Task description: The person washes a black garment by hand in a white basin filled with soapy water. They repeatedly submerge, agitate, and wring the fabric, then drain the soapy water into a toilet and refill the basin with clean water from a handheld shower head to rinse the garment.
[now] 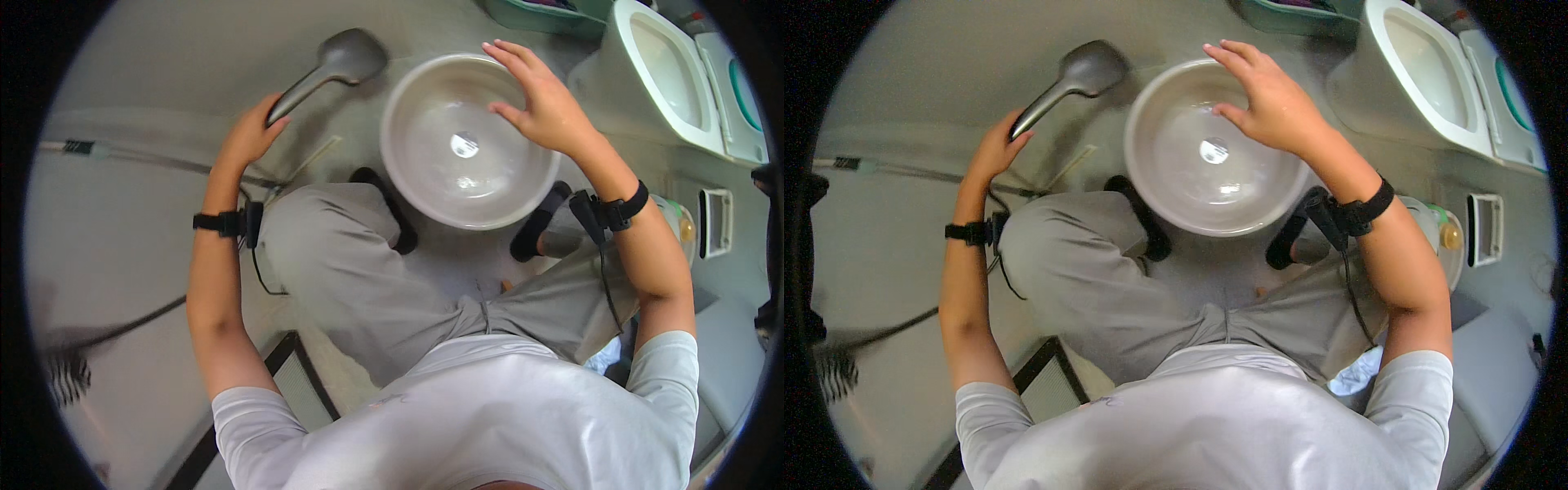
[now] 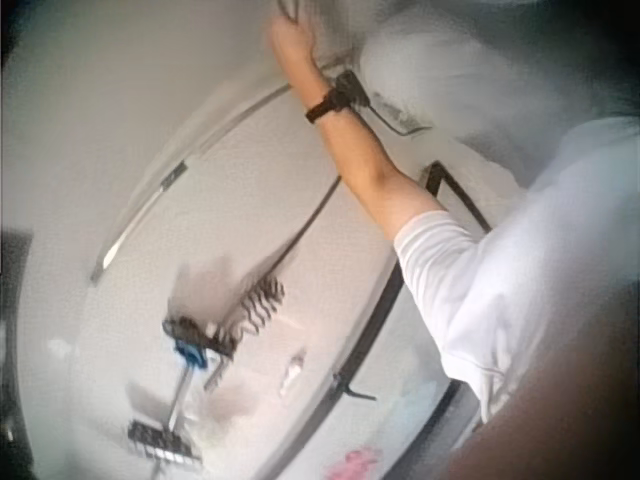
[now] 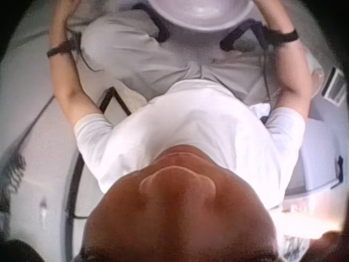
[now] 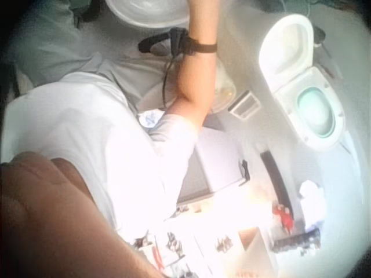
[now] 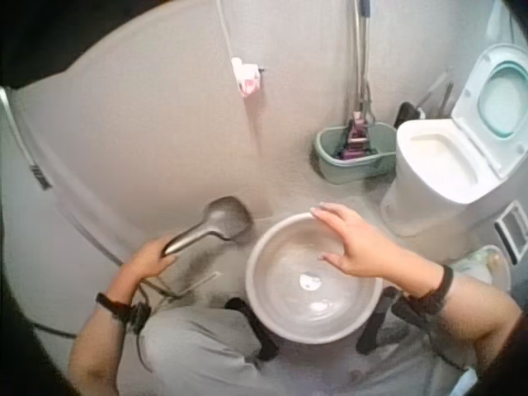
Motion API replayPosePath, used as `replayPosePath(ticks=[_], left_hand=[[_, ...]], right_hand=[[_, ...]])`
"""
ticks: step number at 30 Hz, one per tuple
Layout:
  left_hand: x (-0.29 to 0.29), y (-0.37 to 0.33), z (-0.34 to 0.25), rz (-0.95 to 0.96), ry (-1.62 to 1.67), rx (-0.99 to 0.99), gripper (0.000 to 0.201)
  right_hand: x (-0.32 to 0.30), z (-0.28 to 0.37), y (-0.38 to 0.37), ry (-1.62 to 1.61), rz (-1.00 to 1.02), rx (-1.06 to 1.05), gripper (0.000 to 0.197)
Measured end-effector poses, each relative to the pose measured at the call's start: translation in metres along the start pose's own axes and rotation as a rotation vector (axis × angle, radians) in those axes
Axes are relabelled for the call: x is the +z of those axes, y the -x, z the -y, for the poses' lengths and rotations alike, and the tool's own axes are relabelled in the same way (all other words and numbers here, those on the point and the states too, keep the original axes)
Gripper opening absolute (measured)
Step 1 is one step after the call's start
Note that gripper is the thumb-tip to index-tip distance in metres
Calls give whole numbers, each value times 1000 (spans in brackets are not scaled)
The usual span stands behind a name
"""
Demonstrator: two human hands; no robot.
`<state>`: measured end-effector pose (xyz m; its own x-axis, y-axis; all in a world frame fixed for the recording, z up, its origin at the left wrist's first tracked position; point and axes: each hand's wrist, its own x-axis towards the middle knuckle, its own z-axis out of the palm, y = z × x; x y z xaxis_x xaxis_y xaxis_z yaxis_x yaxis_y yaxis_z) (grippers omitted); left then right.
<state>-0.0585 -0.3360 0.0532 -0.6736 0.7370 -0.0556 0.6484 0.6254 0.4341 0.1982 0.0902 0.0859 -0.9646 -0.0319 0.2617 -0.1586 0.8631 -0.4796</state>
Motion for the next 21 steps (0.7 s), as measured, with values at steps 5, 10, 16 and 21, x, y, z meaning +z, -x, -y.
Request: replayPosePath(ticks=[5,10,16,21], left_hand=[[-50,-17,-153,214,-130,142,45],[-25,-21,-250,321,-290,233,37],[9,-20,-246,366,-193,195,47],[-83,20,-188,-73,-262,116,69]], right_hand=[[6,31,3,68,-48,-118,127],[-4,30,41,-21,171,126,140],[29,15,55,33,53,77,122],[53,-1,61,124,113,171,109]])
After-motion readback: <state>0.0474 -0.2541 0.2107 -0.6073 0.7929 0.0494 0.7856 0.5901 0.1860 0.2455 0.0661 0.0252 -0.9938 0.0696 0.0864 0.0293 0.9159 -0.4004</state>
